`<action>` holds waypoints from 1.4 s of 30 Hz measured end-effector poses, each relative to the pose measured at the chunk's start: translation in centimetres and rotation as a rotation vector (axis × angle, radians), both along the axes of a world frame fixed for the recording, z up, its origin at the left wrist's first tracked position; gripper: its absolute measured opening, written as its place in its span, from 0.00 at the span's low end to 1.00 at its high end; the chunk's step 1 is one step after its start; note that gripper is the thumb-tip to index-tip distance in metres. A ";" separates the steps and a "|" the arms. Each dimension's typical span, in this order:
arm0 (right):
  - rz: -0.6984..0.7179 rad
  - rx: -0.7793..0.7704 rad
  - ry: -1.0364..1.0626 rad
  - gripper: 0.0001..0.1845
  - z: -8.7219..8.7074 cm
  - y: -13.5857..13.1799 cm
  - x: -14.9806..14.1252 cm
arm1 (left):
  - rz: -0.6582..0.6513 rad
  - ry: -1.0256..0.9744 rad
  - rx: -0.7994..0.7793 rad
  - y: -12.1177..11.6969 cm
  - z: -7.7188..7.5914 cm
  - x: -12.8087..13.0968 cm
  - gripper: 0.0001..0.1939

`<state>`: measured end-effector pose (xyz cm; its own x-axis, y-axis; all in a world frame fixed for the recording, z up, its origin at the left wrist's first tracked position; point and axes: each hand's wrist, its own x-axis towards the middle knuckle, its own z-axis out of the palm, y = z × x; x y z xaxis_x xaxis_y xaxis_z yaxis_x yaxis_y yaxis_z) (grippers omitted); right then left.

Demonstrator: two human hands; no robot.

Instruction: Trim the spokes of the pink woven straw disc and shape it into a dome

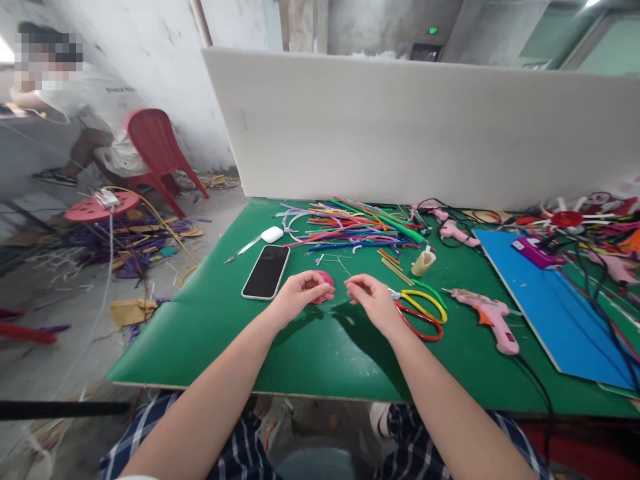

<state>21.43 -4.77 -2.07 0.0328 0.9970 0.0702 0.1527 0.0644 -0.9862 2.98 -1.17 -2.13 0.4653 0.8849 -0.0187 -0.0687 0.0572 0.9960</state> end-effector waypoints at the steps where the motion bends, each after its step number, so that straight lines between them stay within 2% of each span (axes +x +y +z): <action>1: -0.078 0.015 -0.052 0.15 0.1 -0.9 1.4 | 0.001 0.006 -0.010 0.0 0.0 0.0 0.14; 4: -0.388 0.037 -0.287 0.17 -0.3 -5.0 7.1 | 0.007 0.040 0.027 -0.3 0.0 0.1 0.13; 8: -1.000 0.125 -0.697 0.20 -2.4 -11.2 15.4 | -0.046 0.092 0.147 -0.8 -0.2 0.8 0.11; 10: -1.127 0.161 -0.895 0.19 -3.6 -13.3 18.3 | -0.072 0.138 0.218 -1.4 -0.2 1.2 0.10; 11: -1.123 0.180 -0.976 0.19 -4.1 -13.8 19.2 | -0.081 0.170 0.263 -1.7 -0.2 1.4 0.09; 15: -0.924 0.189 -1.152 0.21 -5.6 -13.7 20.4 | -0.097 0.313 0.471 -3.4 0.4 1.7 0.06; 23: -1.001 0.082 -1.165 0.22 -6.2 -13.2 19.8 | 0.032 0.368 0.835 -6.3 2.4 0.5 0.04; 29: -0.997 0.138 -1.170 0.22 -6.5 -12.9 20.2 | 0.078 0.373 1.117 -6.9 3.7 -0.3 0.04; 33: -1.006 0.127 -1.193 0.21 -6.8 -12.9 20.7 | 0.039 0.359 1.221 -6.8 3.8 -0.6 0.12; 36: -0.989 0.099 -1.231 0.22 -6.6 -12.7 20.9 | 0.022 0.374 1.248 -6.6 3.5 -0.6 0.11; 38: -0.908 0.081 -1.277 0.24 -6.1 -11.9 21.0 | 0.024 0.399 1.248 -6.4 3.1 -0.5 0.10; 41: -0.693 0.095 -1.397 0.28 -5.0 -9.9 21.1 | 0.009 0.421 1.243 -6.2 2.4 -0.3 0.10; 42: -0.660 0.070 -1.449 0.30 -4.6 -9.2 21.1 | -0.006 0.424 1.244 -6.2 2.3 -0.2 0.10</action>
<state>42.55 -13.94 -6.67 0.3059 0.8292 0.4678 0.9356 -0.3527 0.0133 2.74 -7.35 0.15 0.6291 0.4142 0.6578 0.2570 -0.9095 0.3269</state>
